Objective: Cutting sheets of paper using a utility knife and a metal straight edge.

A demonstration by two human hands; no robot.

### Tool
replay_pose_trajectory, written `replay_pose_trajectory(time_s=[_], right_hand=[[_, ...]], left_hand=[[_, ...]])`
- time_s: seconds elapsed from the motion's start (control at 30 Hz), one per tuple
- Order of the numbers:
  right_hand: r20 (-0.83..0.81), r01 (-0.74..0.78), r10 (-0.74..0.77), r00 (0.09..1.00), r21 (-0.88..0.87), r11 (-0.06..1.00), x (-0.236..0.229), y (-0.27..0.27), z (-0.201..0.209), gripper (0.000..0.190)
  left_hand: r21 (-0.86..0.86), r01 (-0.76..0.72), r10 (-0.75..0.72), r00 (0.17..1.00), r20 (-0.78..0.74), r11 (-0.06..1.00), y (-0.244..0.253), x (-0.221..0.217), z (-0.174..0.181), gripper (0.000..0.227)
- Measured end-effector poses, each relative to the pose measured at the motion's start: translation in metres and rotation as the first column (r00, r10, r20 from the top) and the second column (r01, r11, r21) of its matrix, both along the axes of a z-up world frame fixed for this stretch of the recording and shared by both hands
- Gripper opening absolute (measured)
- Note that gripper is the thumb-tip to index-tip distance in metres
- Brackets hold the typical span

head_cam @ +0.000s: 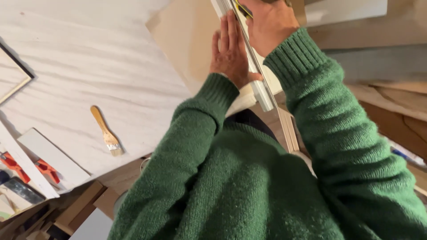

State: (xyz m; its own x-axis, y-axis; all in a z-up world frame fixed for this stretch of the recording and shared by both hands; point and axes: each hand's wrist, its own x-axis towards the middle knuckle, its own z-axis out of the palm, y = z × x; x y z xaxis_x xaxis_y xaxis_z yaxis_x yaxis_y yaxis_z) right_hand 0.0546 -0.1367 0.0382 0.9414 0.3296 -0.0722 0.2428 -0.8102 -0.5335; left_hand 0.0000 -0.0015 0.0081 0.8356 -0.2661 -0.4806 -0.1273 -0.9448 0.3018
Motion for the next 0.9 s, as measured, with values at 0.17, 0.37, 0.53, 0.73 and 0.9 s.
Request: replay_pose_trajectory(time_s=[0.17, 0.37, 0.53, 0.73, 0.9], right_hand=[[0.194, -0.019, 0.028, 0.981, -0.048, 0.999, -0.039, -0.021, 0.011, 0.040], [-0.292, -0.026, -0.004, 0.957, -0.100, 0.995, -0.108, -0.054, 0.057, 0.045], [-0.553, -0.084, -0.098, 0.827, -0.293, 0.952, -0.142, -0.081, 0.069, 0.046], [-0.419, -0.007, -0.098, 0.903, -0.244, 0.970, -0.150, -0.101, 0.083, 0.046], [-0.286, 0.043, -0.091, 0.954, -0.170, 0.985, -0.121, -0.074, 0.068, 0.046]], left_hand=[[0.019, 0.029, -0.030, 0.996, 0.080, 0.999, -0.001, -0.002, -0.015, 0.159], [0.034, 0.030, -0.029, 0.999, -0.027, 0.999, 0.001, -0.002, -0.004, 0.162], [-0.035, -0.022, 0.024, 0.998, 0.060, 0.999, 0.003, -0.004, -0.017, 0.157], [-0.051, -0.035, 0.039, 0.997, 0.071, 0.998, 0.001, -0.006, -0.008, 0.156], [-0.036, -0.020, 0.023, 0.996, 0.087, 0.999, 0.001, -0.004, -0.013, 0.155]])
